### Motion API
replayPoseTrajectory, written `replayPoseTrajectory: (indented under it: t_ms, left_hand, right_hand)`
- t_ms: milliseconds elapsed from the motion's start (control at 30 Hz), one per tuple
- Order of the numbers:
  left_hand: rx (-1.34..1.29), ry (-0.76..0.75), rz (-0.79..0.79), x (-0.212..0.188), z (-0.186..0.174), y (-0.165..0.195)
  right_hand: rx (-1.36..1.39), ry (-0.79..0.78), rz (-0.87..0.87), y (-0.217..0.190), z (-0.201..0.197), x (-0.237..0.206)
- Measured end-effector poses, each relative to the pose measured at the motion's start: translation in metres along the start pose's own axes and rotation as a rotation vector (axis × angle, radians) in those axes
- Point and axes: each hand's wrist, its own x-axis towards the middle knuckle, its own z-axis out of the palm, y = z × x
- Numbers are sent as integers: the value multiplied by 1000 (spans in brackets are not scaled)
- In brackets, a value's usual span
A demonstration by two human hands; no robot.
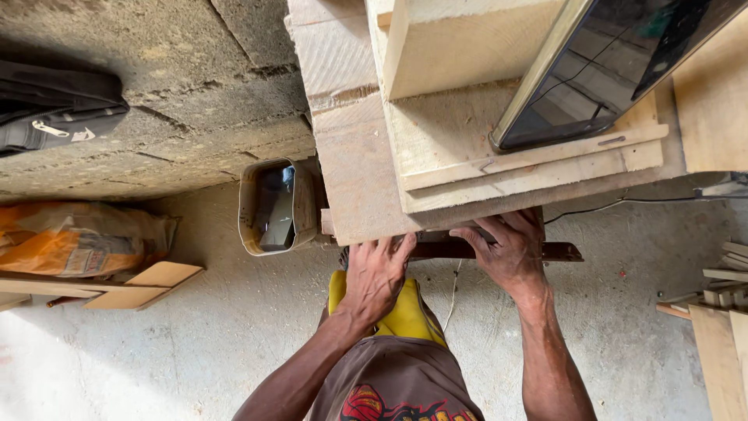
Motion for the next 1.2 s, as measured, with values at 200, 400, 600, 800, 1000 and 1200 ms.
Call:
replayPoseTrajectory:
  t_ms: [200,400,600,800,1000,1200]
  left_hand:
    - [43,28,61,0,4,-8]
    - [29,54,57,2,2,-4]
    - [44,20,-24,2,1,-4]
    - [141,55,32,-4,6,-11]
    - [18,-5,21,-9,15,-17]
    - [-11,0,41,-9,14,-19]
  right_hand:
    - [32,-34,-79,-4,-14,12]
    - [114,-178,45,18,-10,20]
    - [-475,-159,-341,58,49,6]
    - [-442,-85,-313,84,75,-11]
    - [-395,-46,-290,79,74,-10]
    - [-372,-34,-292,78,73,-9]
